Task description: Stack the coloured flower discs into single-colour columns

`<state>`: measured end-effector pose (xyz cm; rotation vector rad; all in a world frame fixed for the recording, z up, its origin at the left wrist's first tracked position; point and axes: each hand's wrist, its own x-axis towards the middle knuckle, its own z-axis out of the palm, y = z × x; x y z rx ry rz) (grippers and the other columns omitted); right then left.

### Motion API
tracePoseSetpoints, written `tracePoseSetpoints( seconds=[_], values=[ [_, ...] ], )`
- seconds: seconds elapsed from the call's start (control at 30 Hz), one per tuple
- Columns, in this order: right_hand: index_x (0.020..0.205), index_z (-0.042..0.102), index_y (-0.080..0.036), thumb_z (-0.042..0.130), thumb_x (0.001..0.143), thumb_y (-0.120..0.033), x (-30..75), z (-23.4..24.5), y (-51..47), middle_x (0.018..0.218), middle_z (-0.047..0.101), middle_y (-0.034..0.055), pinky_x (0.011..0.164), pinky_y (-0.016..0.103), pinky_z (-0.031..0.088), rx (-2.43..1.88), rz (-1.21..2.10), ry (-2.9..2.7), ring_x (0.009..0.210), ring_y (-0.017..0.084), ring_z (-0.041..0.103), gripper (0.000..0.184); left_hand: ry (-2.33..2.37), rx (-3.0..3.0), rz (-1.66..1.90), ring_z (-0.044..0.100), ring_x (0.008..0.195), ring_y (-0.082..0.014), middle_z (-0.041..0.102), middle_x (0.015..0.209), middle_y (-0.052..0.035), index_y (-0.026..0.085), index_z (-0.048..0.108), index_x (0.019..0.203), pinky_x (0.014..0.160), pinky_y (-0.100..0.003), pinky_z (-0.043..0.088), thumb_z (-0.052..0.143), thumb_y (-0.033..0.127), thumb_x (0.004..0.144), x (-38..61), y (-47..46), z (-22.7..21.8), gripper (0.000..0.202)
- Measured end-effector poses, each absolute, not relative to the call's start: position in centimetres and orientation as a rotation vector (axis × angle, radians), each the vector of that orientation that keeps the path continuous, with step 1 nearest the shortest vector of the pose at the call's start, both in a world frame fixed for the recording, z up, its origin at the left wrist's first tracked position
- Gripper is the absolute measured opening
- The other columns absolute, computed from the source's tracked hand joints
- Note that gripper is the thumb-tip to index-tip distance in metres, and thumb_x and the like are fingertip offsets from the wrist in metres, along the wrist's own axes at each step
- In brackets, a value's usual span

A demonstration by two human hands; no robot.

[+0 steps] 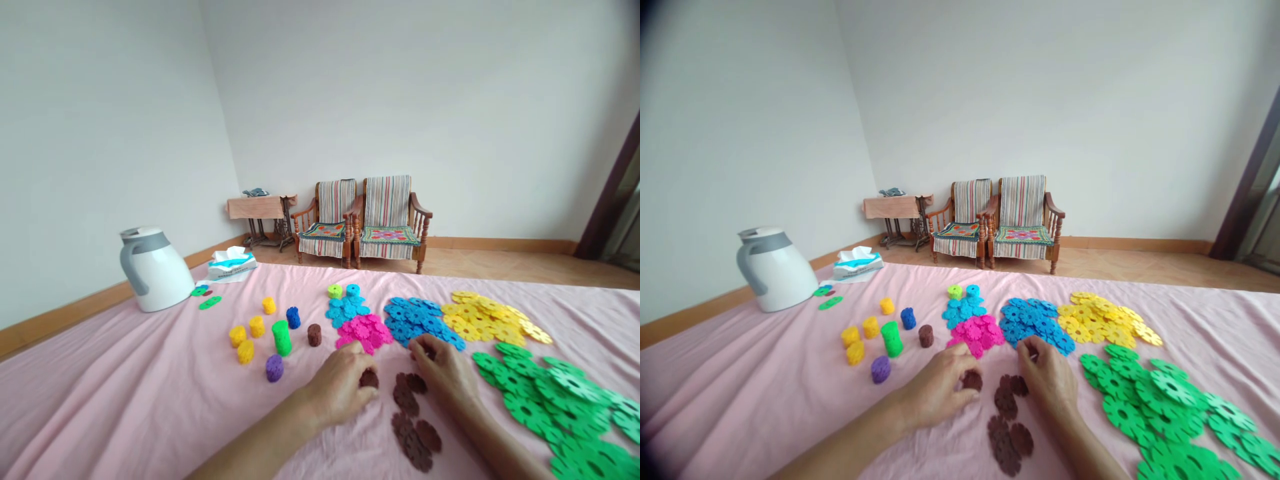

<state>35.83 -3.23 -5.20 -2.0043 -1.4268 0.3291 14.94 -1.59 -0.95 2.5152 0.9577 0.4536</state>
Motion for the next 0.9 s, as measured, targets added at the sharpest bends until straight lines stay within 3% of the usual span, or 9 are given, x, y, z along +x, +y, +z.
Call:
tracePoseSetpoints(
  seconds=[0.2,0.37,0.57,0.9],
  values=[
    [0.069,0.061,-0.025,0.039,0.082,-0.044,35.8,-5.3,-3.4,0.064,0.066,-0.0007,0.054,0.026,0.035,-1.982,0.321,-1.444,0.066,0.02,0.062,0.032,1.067,2.471,0.423,0.057,0.082,-0.021,0.06,0.088,-0.0041,0.018,0.066,0.09,0.069,-0.027,0.043,0.075,0.024,0.065,14.8,-1.6,-1.0,0.027],
    [0.063,0.059,-0.025,0.039,0.082,-0.043,35.8,-5.0,-3.5,0.061,0.064,-0.0006,0.054,0.026,0.035,-1.973,0.324,-1.447,0.065,0.02,0.062,0.032,1.052,2.482,0.43,0.057,0.076,-0.0183,0.059,0.081,-0.0029,0.018,0.064,0.075,0.064,-0.025,0.042,0.068,0.017,0.066,15.0,-1.5,-1.2,0.009],
    [0.067,0.062,-0.025,0.041,0.08,-0.043,36.0,-5.5,-3.3,0.065,0.067,0.0008,0.054,0.026,0.036,-1.922,0.292,-1.445,0.066,0.02,0.062,0.031,1.046,2.503,0.478,0.056,0.071,-0.0173,0.059,0.075,-0.0024,0.018,0.06,0.067,0.06,-0.024,0.041,0.062,0.013,0.061,15.5,-1.9,-1.5,0.007],
    [0.064,0.059,-0.025,0.04,0.081,-0.042,35.8,-5.0,-3.5,0.061,0.064,-0.0005,0.054,0.026,0.035,-1.972,0.262,-1.468,0.064,0.02,0.061,0.031,1.191,2.499,0.738,0.058,0.072,-0.014,0.064,0.08,0.0008,0.018,0.061,0.08,0.065,-0.023,0.043,0.057,0.011,0.068,10.9,1.6,2.7,0.015]
  ],
)
